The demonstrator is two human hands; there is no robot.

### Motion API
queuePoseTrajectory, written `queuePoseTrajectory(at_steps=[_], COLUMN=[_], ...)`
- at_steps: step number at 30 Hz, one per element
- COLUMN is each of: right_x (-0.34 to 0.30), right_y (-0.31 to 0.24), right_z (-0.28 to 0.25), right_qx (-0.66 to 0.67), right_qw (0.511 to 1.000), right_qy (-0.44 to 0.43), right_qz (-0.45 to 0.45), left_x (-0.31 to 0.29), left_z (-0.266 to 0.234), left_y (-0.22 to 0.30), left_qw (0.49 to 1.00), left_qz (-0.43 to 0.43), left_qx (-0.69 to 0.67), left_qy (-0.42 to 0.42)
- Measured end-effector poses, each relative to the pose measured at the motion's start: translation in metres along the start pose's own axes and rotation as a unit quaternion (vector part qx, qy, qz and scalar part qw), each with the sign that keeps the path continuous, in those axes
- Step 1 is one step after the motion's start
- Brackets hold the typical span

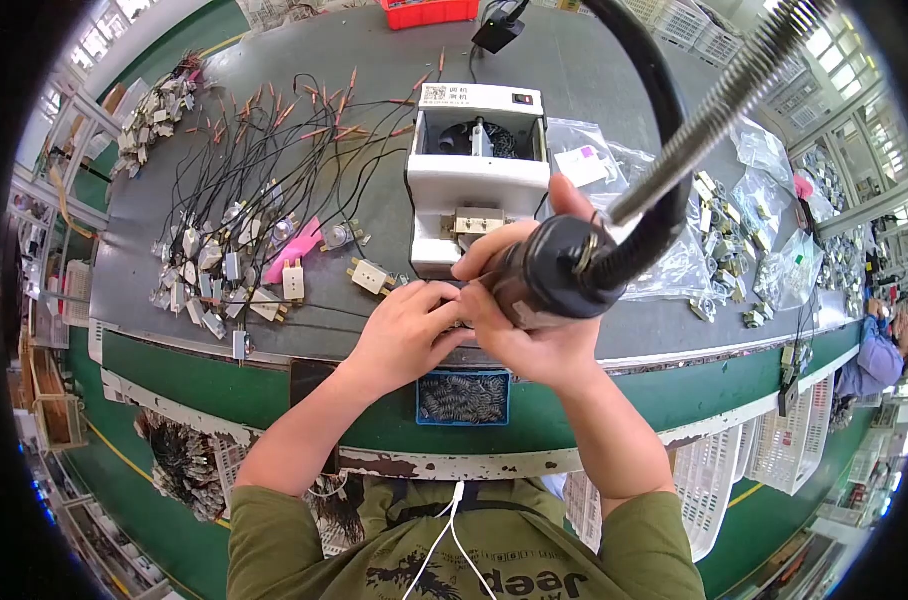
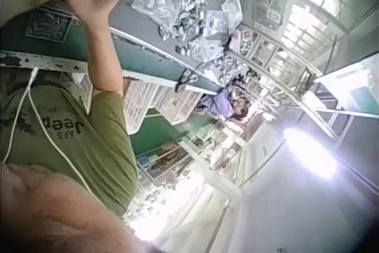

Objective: Assembling wire harnesses to circuit boards using a power assembly tool on a factory production line.

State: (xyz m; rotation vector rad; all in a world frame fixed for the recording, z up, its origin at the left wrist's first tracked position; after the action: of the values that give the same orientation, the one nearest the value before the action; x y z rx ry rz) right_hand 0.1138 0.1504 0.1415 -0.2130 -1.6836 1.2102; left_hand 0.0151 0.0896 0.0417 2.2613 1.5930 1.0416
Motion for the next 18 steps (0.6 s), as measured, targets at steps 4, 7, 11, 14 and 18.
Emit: queuePoseTrajectory(at_steps=[4,7,11,14,18], right_x=[-0.002,-0.001,-0.002,0.004,0.006], right_y=[0.009,0.000,0.010,-0.005,-0.009], right_z=[-0.007,-0.006,-0.009,0.009,0.007], right_qx=[-0.010,-0.119,0.004,-0.155,-0.020], right_qw=[0.995,0.992,0.991,0.985,0.994], right_qy=[0.079,0.042,0.101,-0.075,-0.100], right_qz=[0.055,0.019,0.084,-0.010,-0.031], left_x=[0.001,0.002,0.002,0.000,0.002], left_z=[0.003,0.002,0.003,-0.001,0.000], left_y=[-0.003,-0.002,-0.001,0.001,0.004], left_qw=[1.000,1.000,1.000,1.000,1.000], left_qz=[-0.012,0.007,0.019,0.023,0.017], left_qx=[-0.011,-0.007,-0.008,-0.002,0.010], left_qy=[-0.021,-0.019,-0.020,-0.004,-0.018])
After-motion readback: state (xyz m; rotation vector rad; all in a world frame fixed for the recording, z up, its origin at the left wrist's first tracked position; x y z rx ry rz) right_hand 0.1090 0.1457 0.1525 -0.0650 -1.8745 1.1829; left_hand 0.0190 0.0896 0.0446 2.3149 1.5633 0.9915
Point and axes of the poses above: each hand's wrist, its own x-axis towards the middle knuckle, its own z-axis out of the palm, y = z × x, the point moved 10 cm from there along x, towards the middle knuckle, and after that the axes turned 2 degrees about z, right-handed, at the moved point
